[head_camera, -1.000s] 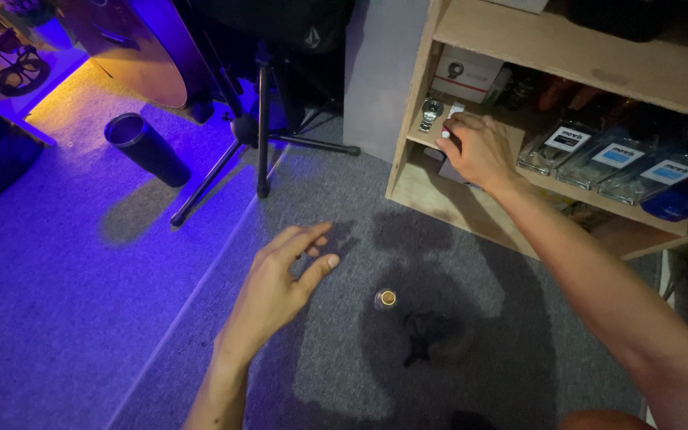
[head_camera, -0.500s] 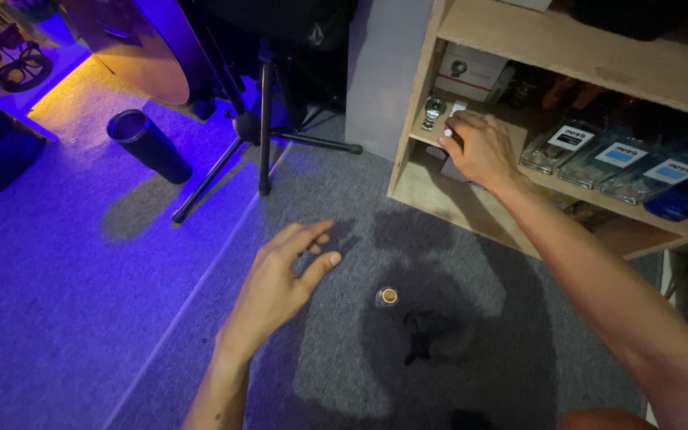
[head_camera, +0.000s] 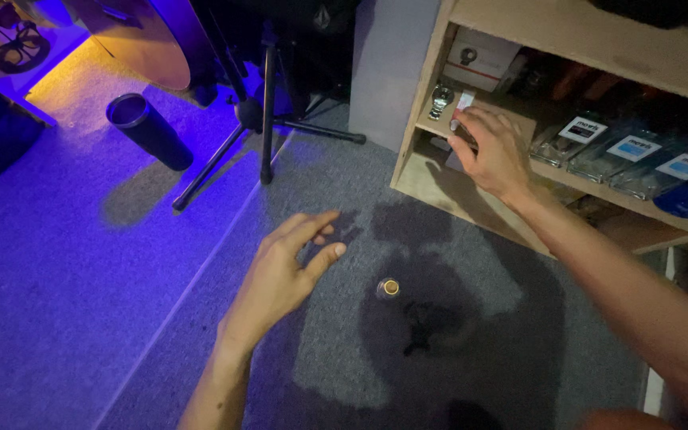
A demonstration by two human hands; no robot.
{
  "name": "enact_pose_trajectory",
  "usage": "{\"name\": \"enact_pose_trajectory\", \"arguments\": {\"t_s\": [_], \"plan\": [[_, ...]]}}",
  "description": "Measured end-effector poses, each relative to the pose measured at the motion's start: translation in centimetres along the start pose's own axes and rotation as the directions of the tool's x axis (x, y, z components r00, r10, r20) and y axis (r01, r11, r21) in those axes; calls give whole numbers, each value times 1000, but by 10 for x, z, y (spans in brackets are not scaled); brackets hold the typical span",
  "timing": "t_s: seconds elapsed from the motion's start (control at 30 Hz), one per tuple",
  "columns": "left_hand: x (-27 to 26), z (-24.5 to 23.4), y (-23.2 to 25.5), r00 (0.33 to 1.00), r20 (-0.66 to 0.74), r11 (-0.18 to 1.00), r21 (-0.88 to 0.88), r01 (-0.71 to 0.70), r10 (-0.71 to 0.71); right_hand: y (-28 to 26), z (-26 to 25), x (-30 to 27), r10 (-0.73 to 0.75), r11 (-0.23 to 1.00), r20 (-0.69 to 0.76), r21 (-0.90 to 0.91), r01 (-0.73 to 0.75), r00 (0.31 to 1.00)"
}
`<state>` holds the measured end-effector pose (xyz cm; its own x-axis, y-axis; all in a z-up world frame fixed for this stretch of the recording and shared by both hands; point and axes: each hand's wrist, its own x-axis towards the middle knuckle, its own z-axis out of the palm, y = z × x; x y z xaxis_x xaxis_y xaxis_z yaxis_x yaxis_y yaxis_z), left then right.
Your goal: The person kneels on the floor and cleans a wooden shelf using a spray bottle and a cloth. They remove items from the shelf, spray and wipe the surfaces, then return the items to the shelf.
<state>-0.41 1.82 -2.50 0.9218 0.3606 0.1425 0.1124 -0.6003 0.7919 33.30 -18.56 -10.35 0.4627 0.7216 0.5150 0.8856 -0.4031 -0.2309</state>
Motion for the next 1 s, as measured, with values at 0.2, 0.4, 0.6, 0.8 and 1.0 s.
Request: {"name": "enact_pose_trajectory", "arguments": {"t_s": [0.2, 0.4, 0.6, 0.8, 1.0], "plan": [[3, 5, -3, 999, 36, 1000, -22, 12, -11, -29, 2, -31, -4, 1000, 183, -14, 7, 983], [3, 16, -10, 995, 90, 999, -18, -35, 37, -61, 21, -80, -152, 988, 306, 67, 138, 940], [1, 27, -24, 971, 223, 994, 78, 71, -87, -77, 37, -131, -124, 989, 598, 136, 52, 792], [-3, 54, -44, 923, 338, 981, 131, 146, -183, -62, 52, -169, -121, 992, 806, 112, 51, 580], [-12, 93, -76, 878, 441, 980, 142, 138, -187, -51, 60, -199, -59, 998, 926, 63, 1, 372]]}}
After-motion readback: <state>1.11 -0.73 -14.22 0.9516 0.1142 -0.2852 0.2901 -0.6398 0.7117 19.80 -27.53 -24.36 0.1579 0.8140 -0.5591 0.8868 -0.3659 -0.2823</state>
